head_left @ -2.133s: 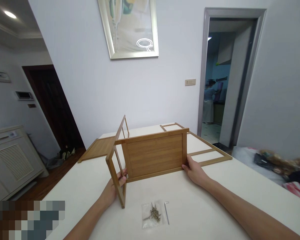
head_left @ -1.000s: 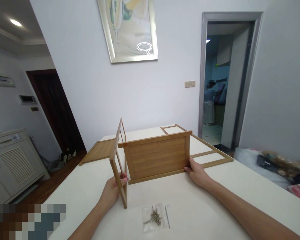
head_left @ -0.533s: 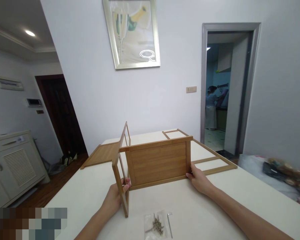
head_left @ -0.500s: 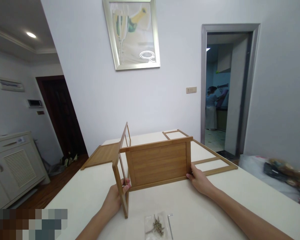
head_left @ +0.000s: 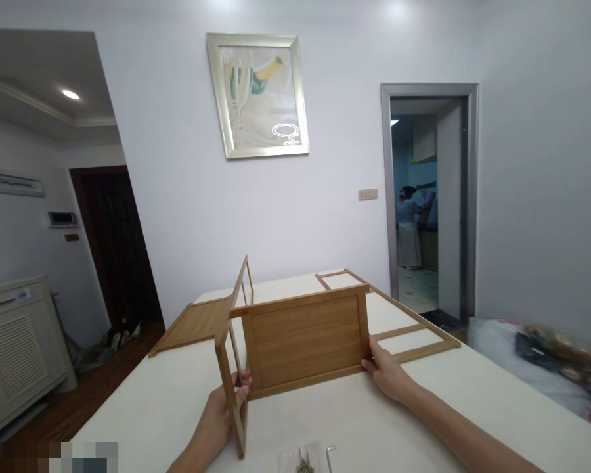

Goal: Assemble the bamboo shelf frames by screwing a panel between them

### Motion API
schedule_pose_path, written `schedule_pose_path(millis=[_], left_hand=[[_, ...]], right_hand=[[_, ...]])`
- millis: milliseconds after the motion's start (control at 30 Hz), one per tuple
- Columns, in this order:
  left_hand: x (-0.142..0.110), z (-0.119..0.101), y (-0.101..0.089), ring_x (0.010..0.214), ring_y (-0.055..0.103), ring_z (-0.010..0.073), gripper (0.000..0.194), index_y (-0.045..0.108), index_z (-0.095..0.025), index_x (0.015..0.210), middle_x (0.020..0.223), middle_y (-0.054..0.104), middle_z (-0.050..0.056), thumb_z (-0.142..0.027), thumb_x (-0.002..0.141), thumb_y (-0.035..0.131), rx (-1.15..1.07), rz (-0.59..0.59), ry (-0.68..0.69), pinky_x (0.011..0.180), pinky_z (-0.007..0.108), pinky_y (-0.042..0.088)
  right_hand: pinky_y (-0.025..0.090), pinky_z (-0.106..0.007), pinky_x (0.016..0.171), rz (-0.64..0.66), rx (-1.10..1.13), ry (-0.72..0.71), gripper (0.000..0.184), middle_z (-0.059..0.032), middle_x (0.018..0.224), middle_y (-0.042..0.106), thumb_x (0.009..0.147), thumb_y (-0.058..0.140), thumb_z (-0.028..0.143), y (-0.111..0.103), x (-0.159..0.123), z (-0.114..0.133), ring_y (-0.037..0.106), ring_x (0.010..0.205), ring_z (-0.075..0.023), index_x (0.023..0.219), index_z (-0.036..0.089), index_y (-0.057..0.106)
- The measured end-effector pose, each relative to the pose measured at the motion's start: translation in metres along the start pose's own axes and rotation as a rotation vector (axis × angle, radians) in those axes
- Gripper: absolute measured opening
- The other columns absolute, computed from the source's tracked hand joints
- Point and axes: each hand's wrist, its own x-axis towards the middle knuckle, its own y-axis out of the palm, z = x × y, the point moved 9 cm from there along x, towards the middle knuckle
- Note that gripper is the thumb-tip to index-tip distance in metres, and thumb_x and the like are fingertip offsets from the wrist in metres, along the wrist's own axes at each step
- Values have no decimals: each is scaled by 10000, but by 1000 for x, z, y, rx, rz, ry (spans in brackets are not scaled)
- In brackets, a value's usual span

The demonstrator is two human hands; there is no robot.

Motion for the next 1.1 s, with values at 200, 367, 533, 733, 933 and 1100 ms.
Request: schedule_pose_path(millis=[200, 367, 533, 733, 933, 1100], left_hand=[[-1, 2, 1, 916, 673, 309, 522, 676, -174, 1000, 940, 732, 99, -623, 735, 641, -6, -6, -16, 869, 394, 505], [-3, 0, -1, 1032, 645, 321, 550, 678, -167, 1077, 1024, 724, 108, -602, 741, 659, -46, 10, -19, 961, 415, 475], [-5, -7, -2, 1188, 575, 325, 543, 674, -167, 1149, 1192, 681, 126, -567, 783, 642, -75, 29, 1, 1077, 442, 385], [-7, -10, -4, 1231, 545, 341, 546, 686, -174, 1148, 1212, 677, 119, -561, 762, 665, -109, -1, 0, 1118, 488, 327], [-7, -9, -4, 1165, 592, 320, 562, 666, -167, 1168, 1177, 688, 105, -557, 763, 663, -87, -12, -4, 1080, 454, 383], [-6, -10, -2, 975, 663, 302, 550, 691, -162, 1069, 1034, 722, 107, -585, 718, 676, 5, -8, -7, 882, 396, 526]], right_hand=[[502, -449, 927, -21, 42, 94, 519, -88, 1213, 658, 763, 556, 196, -2, -2, 2, 609, 1124, -287, 1278, 224, 504], [493, -439, 980, -100, 195, 64, 558, -78, 1320, 601, 780, 564, 230, 1, 2, 0, 595, 1162, -256, 1328, 231, 456], [483, -456, 1001, -102, 160, 68, 648, -70, 1385, 554, 763, 520, 146, 7, 3, -8, 548, 1235, -260, 1394, 240, 407], [451, -457, 1037, -136, 177, 82, 647, -54, 1382, 559, 749, 523, 155, 5, 2, -11, 525, 1261, -270, 1384, 237, 431], [452, -461, 1030, -122, 183, 84, 621, -58, 1400, 541, 755, 520, 171, 8, 3, -15, 534, 1244, -279, 1368, 227, 444], [441, -465, 1033, -137, 142, 93, 566, -65, 1366, 567, 762, 510, 173, 6, 2, -19, 534, 1239, -279, 1325, 221, 477]])
